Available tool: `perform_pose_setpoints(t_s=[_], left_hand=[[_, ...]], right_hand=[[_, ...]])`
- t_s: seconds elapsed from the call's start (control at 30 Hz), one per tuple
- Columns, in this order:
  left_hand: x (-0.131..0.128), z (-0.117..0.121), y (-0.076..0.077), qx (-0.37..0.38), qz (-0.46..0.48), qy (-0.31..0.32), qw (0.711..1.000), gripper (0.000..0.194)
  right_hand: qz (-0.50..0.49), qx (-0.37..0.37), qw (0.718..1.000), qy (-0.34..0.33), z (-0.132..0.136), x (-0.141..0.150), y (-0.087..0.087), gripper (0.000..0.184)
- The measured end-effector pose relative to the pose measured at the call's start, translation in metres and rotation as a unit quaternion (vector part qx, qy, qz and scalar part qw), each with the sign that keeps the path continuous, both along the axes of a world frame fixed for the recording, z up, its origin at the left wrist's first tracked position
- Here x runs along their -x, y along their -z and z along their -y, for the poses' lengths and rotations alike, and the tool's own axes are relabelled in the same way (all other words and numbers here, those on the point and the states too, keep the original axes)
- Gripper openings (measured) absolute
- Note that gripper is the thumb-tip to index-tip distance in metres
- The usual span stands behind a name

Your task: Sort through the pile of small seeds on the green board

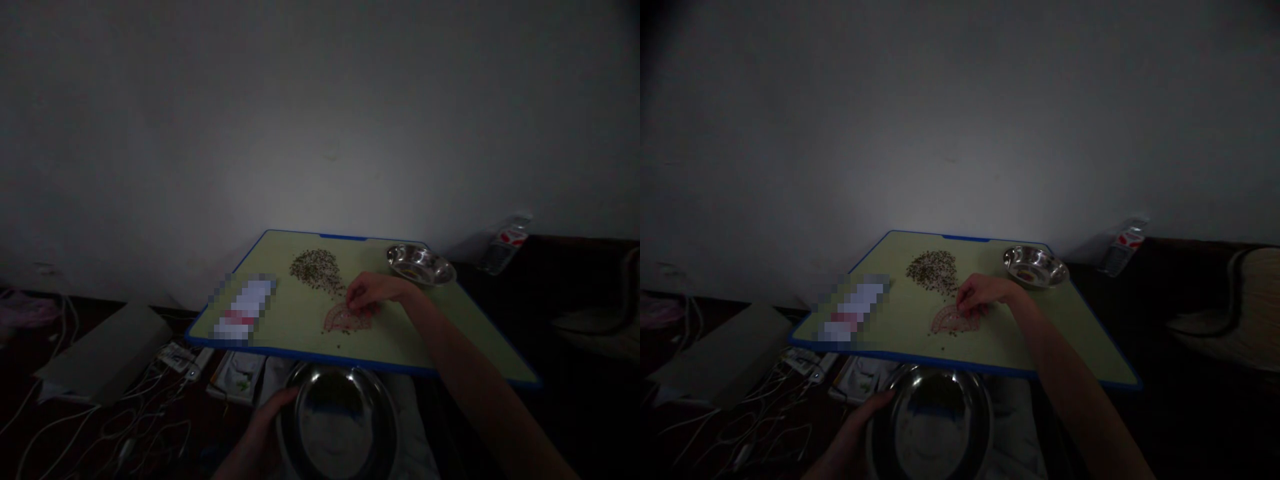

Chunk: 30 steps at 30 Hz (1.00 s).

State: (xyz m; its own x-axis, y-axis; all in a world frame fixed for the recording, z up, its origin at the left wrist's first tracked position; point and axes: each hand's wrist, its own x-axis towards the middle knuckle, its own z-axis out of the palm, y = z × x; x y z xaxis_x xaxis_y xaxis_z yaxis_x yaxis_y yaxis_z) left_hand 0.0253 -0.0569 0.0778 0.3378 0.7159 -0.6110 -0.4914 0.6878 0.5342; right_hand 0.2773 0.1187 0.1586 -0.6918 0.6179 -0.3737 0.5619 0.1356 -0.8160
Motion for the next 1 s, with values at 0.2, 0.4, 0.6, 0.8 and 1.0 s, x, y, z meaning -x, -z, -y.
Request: perform_pose_setpoints(t_s=[0.2,0.4,0.6,0.8,1.0], left_hand=[[-0.003,-0.001,-0.007,-0.008,-0.014,0.003,1.000,0.028],[-0.001,-0.002,-0.002,-0.011,-0.001,0.005,1.000,0.025],[-0.002,-0.001,-0.008,-0.020,0.010,0.011,1.000,0.027],[-0.002,-0.004,-0.009,-0.014,0.008,-0.004,1.000,0.022],[-0.005,-0.002,-0.017,-0.009,0.010,-0.004,1.000,0.022]], right_hand=[[0.003,0.009,1.000,0.003,0.004,0.003,-0.004,0.024],[0.005,0.000,1.000,0.005,0.003,0.002,-0.004,0.024],[0.004,0.019,1.000,-0.009,0.003,0.001,-0.003,0.024],[0.022,-0.009,1.000,0.017,0.014,0.000,-0.007,0.025],[0.014,-0.039,0.996,0.076,0.039,-0.005,-0.004,0.024]])
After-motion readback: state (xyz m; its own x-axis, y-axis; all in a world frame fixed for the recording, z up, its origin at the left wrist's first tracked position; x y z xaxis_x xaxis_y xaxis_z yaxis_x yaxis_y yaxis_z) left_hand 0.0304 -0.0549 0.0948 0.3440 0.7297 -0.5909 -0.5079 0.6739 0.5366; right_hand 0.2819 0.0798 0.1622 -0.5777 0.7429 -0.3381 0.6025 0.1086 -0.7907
